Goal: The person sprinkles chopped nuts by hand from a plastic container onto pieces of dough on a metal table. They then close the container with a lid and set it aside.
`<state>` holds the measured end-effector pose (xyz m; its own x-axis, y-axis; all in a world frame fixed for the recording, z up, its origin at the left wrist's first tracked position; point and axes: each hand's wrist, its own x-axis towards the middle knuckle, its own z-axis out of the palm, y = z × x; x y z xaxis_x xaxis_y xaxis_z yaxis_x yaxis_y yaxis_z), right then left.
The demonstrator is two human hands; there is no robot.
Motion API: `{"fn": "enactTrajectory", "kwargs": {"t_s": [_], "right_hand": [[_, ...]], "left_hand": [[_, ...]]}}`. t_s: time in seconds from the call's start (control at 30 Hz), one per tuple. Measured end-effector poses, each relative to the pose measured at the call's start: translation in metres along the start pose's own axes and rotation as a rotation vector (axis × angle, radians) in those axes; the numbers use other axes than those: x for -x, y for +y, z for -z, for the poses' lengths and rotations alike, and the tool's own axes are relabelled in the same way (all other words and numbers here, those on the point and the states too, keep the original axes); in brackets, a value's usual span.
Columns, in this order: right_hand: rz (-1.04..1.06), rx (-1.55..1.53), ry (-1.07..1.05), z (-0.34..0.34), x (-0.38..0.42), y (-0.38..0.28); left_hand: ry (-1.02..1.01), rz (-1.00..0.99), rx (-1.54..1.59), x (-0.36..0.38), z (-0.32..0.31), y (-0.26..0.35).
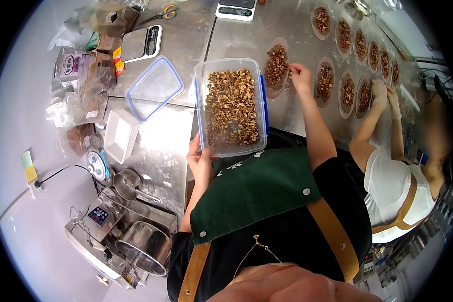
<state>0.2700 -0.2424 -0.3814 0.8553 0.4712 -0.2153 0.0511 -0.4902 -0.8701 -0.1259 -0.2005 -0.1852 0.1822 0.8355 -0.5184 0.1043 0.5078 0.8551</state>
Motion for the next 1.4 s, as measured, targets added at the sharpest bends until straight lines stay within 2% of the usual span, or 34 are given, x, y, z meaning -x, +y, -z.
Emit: {"fn": "enactTrajectory", "kwargs": {"t_s": [0.17, 0.27, 0.37, 0.47, 0.57, 0.63, 0.87, 0.97, 1.07, 1.1, 1.13, 1.2, 1.4], "right_hand": [[0.057, 0.202, 0.005, 0.003, -0.003, -0.011], [0.112, 0.272, -0.06, 0.004, 0.002, -0.02], [0.112, 0.153, -0.088, 0.0, -0.009, -0.002], [0.104, 0.21, -0.091, 0.0, -0.005, -0.03], [0.301, 0.438, -0.109, -0.007, 0.003, -0.086], [0.331, 0.516, -0.127, -0.013, 0.004, -0.118], [0.438, 0.689, -0.167, -0.035, -0.018, -0.114], [0.419, 0.729, -0.194, -0.039, -0.022, -0.11], [0.357, 0.483, -0.189, -0.032, -0.038, -0.1], [0.262, 0.374, -0.203, -0.025, -0.049, -0.094], [0.175, 0.31, -0.199, -0.02, -0.062, -0.08], [0.153, 0.261, -0.206, -0.006, -0.077, -0.069], [0.145, 0.386, -0.242, -0.004, -0.08, -0.064]], "left_hand": [[-0.001, -0.002, 0.007, -0.001, -0.001, 0.0], [0.003, -0.003, 0.021, 0.0, -0.001, 0.0], [0.011, -0.008, 0.017, -0.001, -0.001, 0.0], [0.012, 0.004, 0.01, -0.001, 0.0, -0.001], [0.005, 0.012, -0.004, 0.0, -0.001, 0.002], [0.003, 0.011, -0.009, 0.0, -0.002, 0.003], [0.04, 0.008, 0.004, 0.003, -0.001, 0.001], [0.054, 0.012, 0.012, 0.003, 0.001, -0.001], [0.071, 0.018, 0.016, 0.004, 0.001, 0.0], [0.078, 0.019, 0.018, 0.004, 0.0, 0.001], [0.084, 0.025, 0.02, 0.004, 0.0, 0.001], [0.088, 0.036, 0.022, 0.003, 0.0, 0.002], [0.097, 0.03, 0.029, 0.002, -0.001, 0.002]]}}
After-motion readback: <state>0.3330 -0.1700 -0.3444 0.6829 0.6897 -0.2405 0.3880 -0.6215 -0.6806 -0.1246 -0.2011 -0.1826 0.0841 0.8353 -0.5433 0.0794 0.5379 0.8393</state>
